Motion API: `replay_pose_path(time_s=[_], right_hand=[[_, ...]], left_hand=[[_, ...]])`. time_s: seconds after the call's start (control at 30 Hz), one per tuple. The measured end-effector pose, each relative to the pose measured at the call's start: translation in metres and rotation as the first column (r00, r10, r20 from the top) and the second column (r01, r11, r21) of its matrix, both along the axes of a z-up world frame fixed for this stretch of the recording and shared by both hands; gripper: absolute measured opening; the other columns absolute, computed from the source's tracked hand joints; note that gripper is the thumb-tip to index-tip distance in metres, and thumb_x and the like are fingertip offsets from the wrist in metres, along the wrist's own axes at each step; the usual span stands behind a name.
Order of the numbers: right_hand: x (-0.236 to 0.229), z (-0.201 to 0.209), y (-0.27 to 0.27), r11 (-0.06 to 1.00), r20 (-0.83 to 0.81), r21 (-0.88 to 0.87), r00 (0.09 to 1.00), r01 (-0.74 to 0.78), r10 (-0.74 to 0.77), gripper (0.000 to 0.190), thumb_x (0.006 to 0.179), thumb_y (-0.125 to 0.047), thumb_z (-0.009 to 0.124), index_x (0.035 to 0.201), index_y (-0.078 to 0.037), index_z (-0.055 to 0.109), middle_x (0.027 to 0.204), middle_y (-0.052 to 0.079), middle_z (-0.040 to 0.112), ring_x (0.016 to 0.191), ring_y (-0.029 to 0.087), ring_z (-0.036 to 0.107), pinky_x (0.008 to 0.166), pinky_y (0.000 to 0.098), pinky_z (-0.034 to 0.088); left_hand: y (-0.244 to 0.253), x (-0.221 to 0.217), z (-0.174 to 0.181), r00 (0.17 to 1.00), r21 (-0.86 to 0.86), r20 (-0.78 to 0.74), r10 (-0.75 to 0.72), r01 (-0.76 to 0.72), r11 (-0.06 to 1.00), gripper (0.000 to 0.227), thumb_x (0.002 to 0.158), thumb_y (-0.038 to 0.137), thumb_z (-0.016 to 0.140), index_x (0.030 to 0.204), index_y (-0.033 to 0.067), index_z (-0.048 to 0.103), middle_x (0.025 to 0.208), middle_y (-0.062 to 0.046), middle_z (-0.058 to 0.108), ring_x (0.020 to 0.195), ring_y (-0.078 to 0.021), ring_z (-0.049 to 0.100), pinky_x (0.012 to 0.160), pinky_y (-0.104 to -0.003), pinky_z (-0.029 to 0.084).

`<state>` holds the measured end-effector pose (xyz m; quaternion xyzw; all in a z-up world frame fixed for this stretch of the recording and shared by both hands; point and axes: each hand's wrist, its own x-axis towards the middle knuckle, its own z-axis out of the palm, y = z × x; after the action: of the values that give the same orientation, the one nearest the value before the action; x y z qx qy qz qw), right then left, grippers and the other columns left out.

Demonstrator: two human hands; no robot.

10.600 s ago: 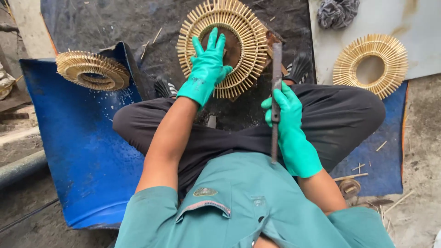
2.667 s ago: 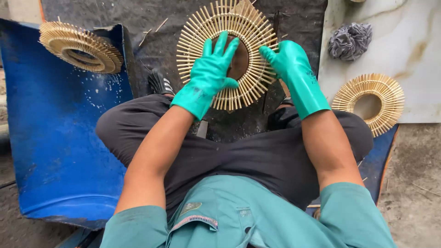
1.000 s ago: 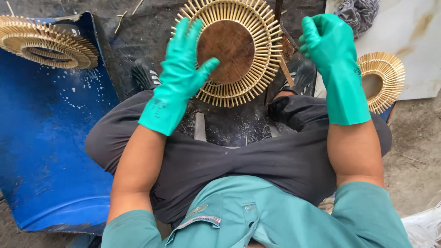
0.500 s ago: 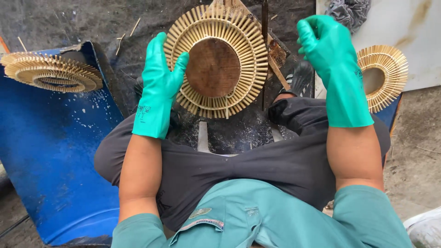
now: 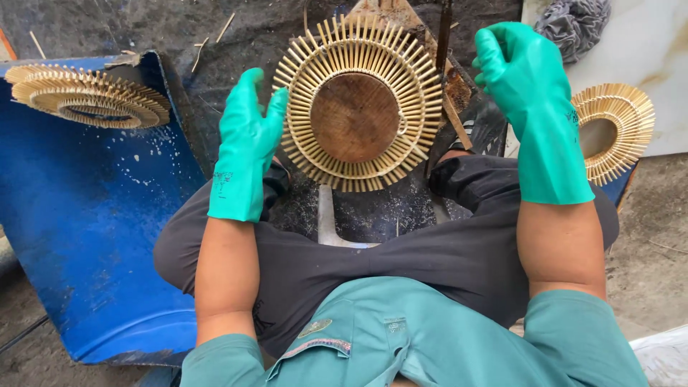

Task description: Assembling and cleaning circular wooden/bamboo furniture components using a metal scraper.

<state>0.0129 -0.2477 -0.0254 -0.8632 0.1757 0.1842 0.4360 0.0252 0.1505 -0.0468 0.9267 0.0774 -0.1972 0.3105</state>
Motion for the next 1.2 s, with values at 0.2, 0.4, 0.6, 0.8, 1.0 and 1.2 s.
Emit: replay_pose_path(time_s=[0.2, 0.4, 0.6, 0.8, 1.0, 1.2], right_hand=[[0.010, -0.006, 0.005, 0.996, 0.128, 0.084, 0.992, -0.010, -0.001, 0.034, 0.118, -0.032, 0.060, 0.128, 0.000, 0.068, 0.103, 0.011, 0.075, 0.084, 0.016, 0.074, 0.069, 0.0312, 0.060], [0.006, 0.003, -0.001, 0.999, 0.183, -0.027, 0.982, -0.036, 0.040, 0.036, 0.121, -0.032, 0.057, 0.129, 0.002, 0.068, 0.102, 0.012, 0.075, 0.084, 0.018, 0.074, 0.070, 0.0322, 0.059], [0.000, 0.017, 0.000, 0.999, 0.259, 0.038, 0.966, -0.007, -0.003, 0.038, 0.117, -0.034, 0.056, 0.120, 0.003, 0.064, 0.097, 0.012, 0.072, 0.081, 0.017, 0.071, 0.067, 0.0313, 0.058], [0.000, 0.027, -0.003, 0.996, 0.234, 0.068, 0.969, 0.061, -0.075, 0.037, 0.113, -0.036, 0.056, 0.119, 0.000, 0.064, 0.094, 0.008, 0.071, 0.077, 0.014, 0.070, 0.061, 0.0291, 0.056], [-0.003, 0.010, -0.009, 0.992, 0.215, 0.105, 0.973, 0.064, -0.085, 0.031, 0.116, -0.031, 0.059, 0.120, -0.003, 0.070, 0.095, 0.007, 0.073, 0.079, 0.012, 0.071, 0.065, 0.0289, 0.057], [-0.004, -0.054, 0.050, 0.809, 0.164, -0.504, 0.886, -0.303, 0.434, 0.040, 0.107, -0.043, 0.069, 0.091, -0.007, 0.073, 0.082, 0.021, 0.071, 0.071, 0.041, 0.067, 0.063, 0.0542, 0.053]], left_hand=[[0.016, -0.014, -0.028, 0.996, -0.195, 0.013, -0.092, 0.093, 0.976, 0.053, 0.102, 0.035, 0.074, 0.136, -0.0008, 0.055, 0.119, -0.021, 0.070, 0.104, -0.0337, 0.069, 0.086, -0.043, 0.056], [0.020, -0.004, 0.008, 0.938, 0.137, -0.343, -0.043, 0.096, 0.986, 0.046, 0.101, 0.046, 0.071, 0.123, 0.0058, 0.067, 0.108, -0.015, 0.074, 0.100, -0.0305, 0.072, 0.089, -0.043, 0.056], [0.016, -0.011, 0.003, 0.977, 0.020, 0.150, -0.150, 0.149, 0.989, 0.058, 0.102, 0.035, 0.077, 0.141, -0.0014, 0.054, 0.132, -0.023, 0.065, 0.115, -0.0350, 0.066, 0.093, -0.045, 0.054], [0.003, -0.017, -0.001, 0.995, -0.226, -0.018, -0.102, 0.095, 0.969, 0.057, 0.101, 0.035, 0.072, 0.141, -0.0002, 0.051, 0.130, -0.018, 0.067, 0.117, -0.0262, 0.068, 0.095, -0.040, 0.055], [-0.008, -0.009, 0.031, 0.972, 0.115, -0.215, -0.097, 0.124, 0.986, 0.041, 0.098, 0.035, 0.072, 0.123, 0.0035, 0.063, 0.106, -0.015, 0.072, 0.098, -0.0316, 0.071, 0.084, -0.043, 0.055], [-0.072, 0.024, 0.030, 0.595, 0.197, 0.645, -0.479, 0.477, 0.857, 0.022, 0.093, 0.021, 0.074, 0.110, 0.0078, 0.068, 0.106, -0.012, 0.070, 0.097, -0.0357, 0.068, 0.084, -0.043, 0.056]])
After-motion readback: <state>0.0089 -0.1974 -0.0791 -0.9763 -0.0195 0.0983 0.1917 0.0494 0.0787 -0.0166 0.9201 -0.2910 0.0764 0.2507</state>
